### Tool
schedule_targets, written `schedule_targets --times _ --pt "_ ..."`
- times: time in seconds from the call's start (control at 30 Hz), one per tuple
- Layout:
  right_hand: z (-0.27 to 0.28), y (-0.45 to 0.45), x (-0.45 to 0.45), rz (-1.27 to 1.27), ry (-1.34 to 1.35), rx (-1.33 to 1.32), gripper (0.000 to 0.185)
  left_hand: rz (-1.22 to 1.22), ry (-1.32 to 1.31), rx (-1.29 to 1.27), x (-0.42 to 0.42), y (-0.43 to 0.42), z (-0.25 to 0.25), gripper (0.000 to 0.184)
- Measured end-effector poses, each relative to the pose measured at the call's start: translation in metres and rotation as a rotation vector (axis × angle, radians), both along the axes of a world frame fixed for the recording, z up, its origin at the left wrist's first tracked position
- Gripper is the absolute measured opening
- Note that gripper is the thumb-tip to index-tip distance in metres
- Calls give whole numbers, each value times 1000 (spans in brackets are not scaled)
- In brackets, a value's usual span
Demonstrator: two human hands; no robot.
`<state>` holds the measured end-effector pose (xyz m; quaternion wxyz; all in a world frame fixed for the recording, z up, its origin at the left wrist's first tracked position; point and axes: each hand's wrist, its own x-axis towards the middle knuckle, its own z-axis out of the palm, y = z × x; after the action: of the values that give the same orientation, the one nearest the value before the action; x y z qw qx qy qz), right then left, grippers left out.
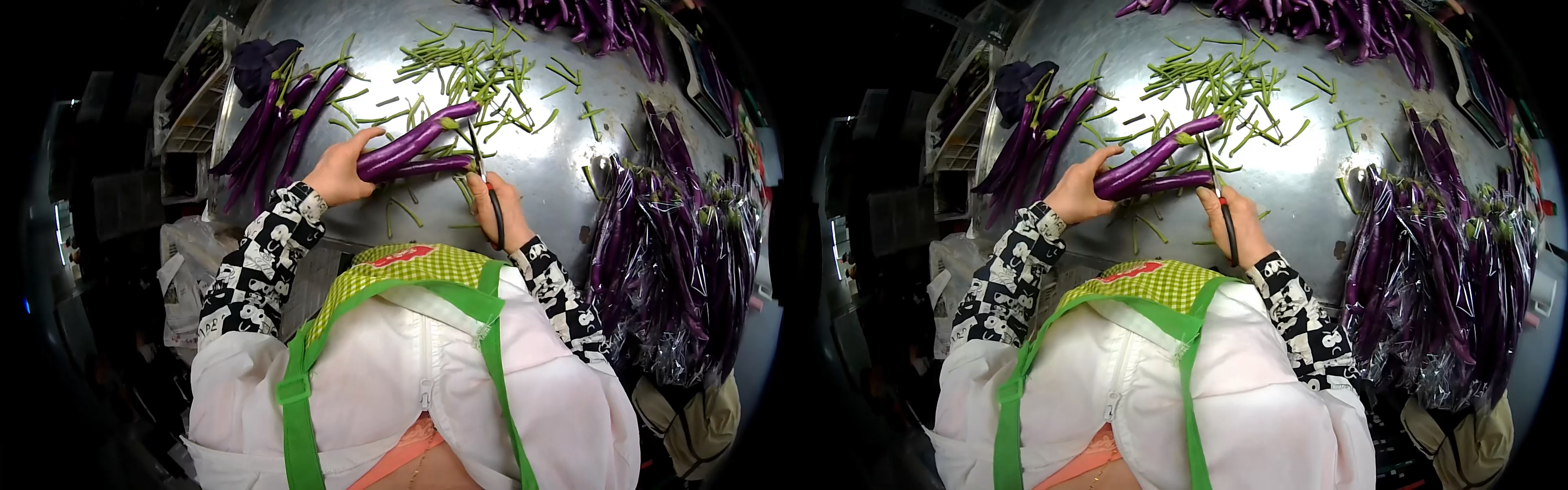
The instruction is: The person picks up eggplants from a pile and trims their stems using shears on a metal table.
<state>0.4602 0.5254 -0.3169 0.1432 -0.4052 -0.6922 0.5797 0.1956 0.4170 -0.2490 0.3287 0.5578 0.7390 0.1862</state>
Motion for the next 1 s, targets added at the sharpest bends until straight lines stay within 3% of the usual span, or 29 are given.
schedule_targets --times 0.03,0.07,0.1,0.13,0.17,0.2,0.23,0.3,0.33,0.4,0.57,0.67,1.0 --pt "-4 3 5 -16 -13 182 39 58 -128 -122 -6 -1 -4 83" --pt "-6 7 12 -71 -37 216 37 112 -401 -106 -14 -4 -15 85" --pt "-3 12 19 -126 -59 251 36 108 -396 -102 -15 -5 -13 85" --pt "-8 19 29 -159 -95 285 34 229 -657 -74 -14 -7 -10 81" --pt "-16 27 40 -196 -81 182 33 349 -916 -43 -14 -9 -8 77" --pt "-14 33 48 -237 -72 38 34 376 -1059 -177 -24 -14 -6 67" --pt "-12 37 55 -277 -61 -108 35 310 -1380 -135 -22 -15 -1 56" --pt "-14 47 69 -238 -71 -156 39 276 -1658 -130 -33 -24 -18 67" --pt "-12 48 73 -212 7 -184 43 276 -1650 -123 -30 -26 -18 67" --pt "-3 49 76 -176 97 -323 49 222 -1897 -21 -19 -32 -17 67" --pt "4 43 56 -101 326 -519 52 6 -1906 -17 -16 -33 -13 87" --pt "16 41 37 -6 402 -488 48 177 -1870 8 -5 -36 2 97" --pt "26 59 -1 102 424 -414 59 202 -1557 -80 -9 -44 16 92"
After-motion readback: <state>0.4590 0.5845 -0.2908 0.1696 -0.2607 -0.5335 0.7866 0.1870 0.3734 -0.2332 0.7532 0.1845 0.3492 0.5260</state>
